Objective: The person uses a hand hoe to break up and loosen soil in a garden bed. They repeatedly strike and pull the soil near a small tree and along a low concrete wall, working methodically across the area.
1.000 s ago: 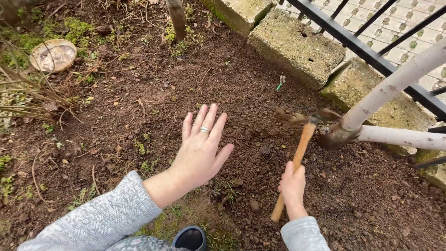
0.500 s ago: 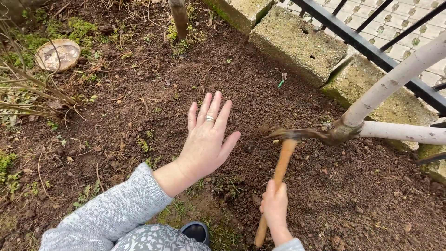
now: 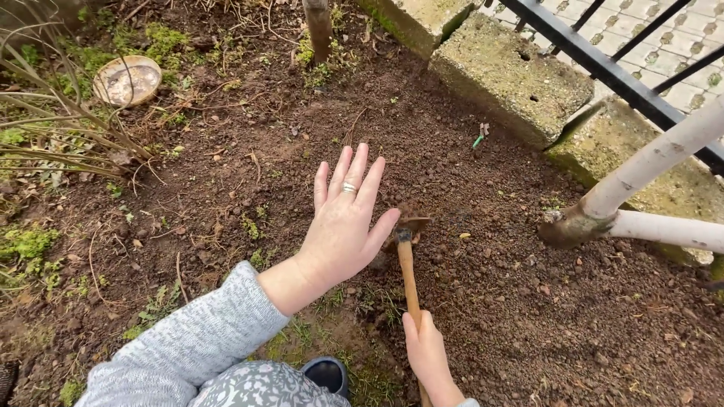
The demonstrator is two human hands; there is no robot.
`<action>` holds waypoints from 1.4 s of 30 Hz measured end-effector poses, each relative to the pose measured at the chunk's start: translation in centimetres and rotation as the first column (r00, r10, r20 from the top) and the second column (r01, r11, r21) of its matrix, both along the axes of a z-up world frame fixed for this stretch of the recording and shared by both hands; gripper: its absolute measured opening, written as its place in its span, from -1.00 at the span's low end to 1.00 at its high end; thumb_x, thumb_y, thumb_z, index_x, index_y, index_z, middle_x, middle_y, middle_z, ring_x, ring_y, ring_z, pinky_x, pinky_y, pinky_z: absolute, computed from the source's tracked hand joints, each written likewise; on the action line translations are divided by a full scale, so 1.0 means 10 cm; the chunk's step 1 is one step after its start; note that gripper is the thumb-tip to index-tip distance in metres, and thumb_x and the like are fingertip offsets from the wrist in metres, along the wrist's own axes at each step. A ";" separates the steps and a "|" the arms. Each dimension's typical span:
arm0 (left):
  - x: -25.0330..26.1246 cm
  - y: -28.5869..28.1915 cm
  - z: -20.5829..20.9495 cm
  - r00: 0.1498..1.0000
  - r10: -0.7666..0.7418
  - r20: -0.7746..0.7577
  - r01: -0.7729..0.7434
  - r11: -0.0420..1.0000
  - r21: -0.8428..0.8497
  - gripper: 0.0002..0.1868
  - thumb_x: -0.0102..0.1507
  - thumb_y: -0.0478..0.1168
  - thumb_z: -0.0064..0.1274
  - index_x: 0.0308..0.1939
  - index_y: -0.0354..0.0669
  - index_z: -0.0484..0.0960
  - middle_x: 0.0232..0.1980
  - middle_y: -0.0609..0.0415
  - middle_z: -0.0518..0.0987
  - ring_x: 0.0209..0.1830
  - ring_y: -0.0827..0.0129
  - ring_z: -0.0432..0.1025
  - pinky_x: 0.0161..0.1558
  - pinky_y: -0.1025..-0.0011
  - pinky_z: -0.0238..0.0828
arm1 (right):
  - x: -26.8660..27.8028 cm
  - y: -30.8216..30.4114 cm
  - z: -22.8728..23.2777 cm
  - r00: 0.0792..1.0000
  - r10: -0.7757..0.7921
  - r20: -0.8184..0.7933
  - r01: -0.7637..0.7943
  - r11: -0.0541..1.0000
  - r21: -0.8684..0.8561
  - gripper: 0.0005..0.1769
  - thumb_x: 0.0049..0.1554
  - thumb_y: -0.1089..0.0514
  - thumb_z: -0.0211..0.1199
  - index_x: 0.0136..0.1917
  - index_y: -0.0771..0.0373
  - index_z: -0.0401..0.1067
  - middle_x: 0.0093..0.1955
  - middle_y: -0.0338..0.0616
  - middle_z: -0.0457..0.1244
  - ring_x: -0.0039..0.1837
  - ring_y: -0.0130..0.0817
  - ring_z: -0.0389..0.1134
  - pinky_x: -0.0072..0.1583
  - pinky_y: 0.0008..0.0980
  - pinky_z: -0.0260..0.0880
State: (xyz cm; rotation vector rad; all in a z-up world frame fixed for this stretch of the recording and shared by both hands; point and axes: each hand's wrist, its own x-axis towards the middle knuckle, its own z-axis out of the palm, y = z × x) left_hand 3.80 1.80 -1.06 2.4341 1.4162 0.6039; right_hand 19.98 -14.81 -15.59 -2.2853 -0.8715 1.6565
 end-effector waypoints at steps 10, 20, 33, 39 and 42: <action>-0.02 -0.01 0.01 0.998 0.030 0.047 -0.030 1.000 0.009 -0.26 0.43 0.06 -0.17 0.55 -0.30 0.04 0.64 -0.27 -0.09 0.66 -0.12 -0.25 0.54 -0.18 -0.49 | 0.24 0.12 -0.11 0.969 -0.178 0.171 0.079 0.879 0.470 -0.67 0.32 -0.09 -0.11 0.03 0.23 0.20 -0.43 -0.25 0.12 -0.47 -0.45 0.01 -0.41 -0.39 -0.03; -0.05 -0.04 0.07 0.996 0.038 0.084 -0.039 0.999 0.018 -0.27 0.42 0.03 -0.13 0.55 -0.30 0.07 0.63 -0.26 -0.06 0.66 -0.09 -0.25 0.54 -0.15 -0.49 | -0.10 0.12 0.54 0.930 -0.263 -0.255 0.254 0.965 -0.069 -0.82 0.35 0.01 -0.05 0.04 0.14 0.19 -0.39 -0.26 0.00 -0.46 -0.50 -0.10 -0.44 -0.49 -0.03; -0.16 -0.01 -0.05 0.983 -0.010 0.181 0.000 0.999 0.053 -0.26 0.39 -0.08 0.02 0.52 -0.44 0.12 0.60 -0.48 -0.10 0.62 -0.31 -0.31 0.43 -0.28 -0.58 | 0.48 1.04 -0.33 0.943 0.004 0.334 -0.142 0.910 0.389 -0.54 0.38 -0.03 -0.08 0.24 0.45 0.27 -0.16 0.20 0.35 -0.25 -0.27 0.38 -0.23 -0.39 0.40; -0.27 0.00 -0.06 0.985 0.037 0.170 -0.051 0.996 0.079 -0.28 0.38 -0.11 0.03 0.50 -0.47 0.15 0.58 -0.52 -0.05 0.60 -0.38 -0.27 0.42 -0.31 -0.55 | 0.98 1.39 -0.35 0.907 -0.210 0.364 -0.053 0.802 0.594 -0.62 0.43 -0.03 -0.06 0.16 0.39 0.23 -0.26 0.17 0.31 -0.36 -0.26 0.31 -0.31 -0.37 0.35; -0.27 0.01 -0.07 0.983 0.036 0.180 -0.050 0.996 0.074 -0.28 0.38 -0.10 0.03 0.49 -0.48 0.16 0.57 -0.53 -0.05 0.59 -0.40 -0.26 0.41 -0.32 -0.55 | 1.12 1.38 -0.16 0.887 -0.285 0.363 0.005 0.792 0.611 -0.56 0.44 -0.09 -0.09 0.16 0.39 0.19 -0.23 0.18 0.29 -0.35 -0.23 0.30 -0.30 -0.32 0.32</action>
